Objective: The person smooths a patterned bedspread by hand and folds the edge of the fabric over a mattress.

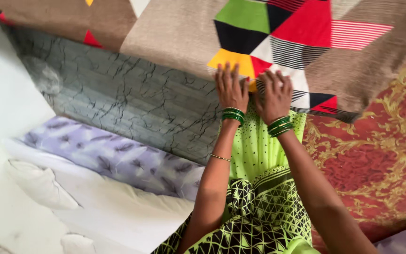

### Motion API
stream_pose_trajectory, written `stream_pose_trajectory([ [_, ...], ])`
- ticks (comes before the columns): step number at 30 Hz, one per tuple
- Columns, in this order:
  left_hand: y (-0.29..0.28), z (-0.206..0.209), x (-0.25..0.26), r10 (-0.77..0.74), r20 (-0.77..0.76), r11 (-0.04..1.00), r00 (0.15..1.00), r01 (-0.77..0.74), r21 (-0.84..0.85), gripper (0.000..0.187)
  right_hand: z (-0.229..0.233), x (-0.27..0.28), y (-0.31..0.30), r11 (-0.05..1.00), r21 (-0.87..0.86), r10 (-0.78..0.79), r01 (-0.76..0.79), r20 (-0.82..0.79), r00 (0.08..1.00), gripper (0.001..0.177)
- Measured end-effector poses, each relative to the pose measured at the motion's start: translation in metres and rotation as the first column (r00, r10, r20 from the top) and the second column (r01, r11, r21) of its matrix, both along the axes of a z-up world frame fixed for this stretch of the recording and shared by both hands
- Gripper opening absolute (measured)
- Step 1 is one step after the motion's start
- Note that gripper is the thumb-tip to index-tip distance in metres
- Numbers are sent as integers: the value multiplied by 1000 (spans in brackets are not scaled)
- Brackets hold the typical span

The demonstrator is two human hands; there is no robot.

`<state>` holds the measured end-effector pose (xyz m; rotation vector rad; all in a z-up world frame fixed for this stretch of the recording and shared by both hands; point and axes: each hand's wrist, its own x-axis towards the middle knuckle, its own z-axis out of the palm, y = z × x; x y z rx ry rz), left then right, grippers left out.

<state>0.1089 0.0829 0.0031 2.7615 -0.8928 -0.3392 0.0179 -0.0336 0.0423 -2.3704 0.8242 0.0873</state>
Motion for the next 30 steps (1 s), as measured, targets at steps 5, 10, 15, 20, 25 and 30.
stream_pose_trajectory([
  [5, 11, -12, 33, 266, -177, 962, 948, -250, 110, 31, 7, 57, -6, 963, 227, -131, 146, -79, 988, 21],
  [10, 3, 1, 143, 290, 304, 943, 907, -217, -252, 46, -16, 166, 7, 996, -87, 50, -25, 300, 953, 34],
  [15, 62, -1, 221, 129, 177, 984, 976, -148, 101, 40, -27, 204, 48, 993, -116, 11, 12, 200, 980, 42],
  [20, 102, -6, 233, -27, -33, 998, 999, 25, -59, 37, -12, 206, 93, 960, 271, -99, 67, 108, 989, 11],
  [25, 107, -2, 267, 67, -308, 997, 949, -54, 49, 27, -23, 282, 88, 993, 86, -96, 76, 262, 960, 15],
  [30, 126, -18, 342, 222, -14, 935, 975, -217, -281, 35, -36, 368, 103, 800, -593, 300, -93, 260, 918, 17],
])
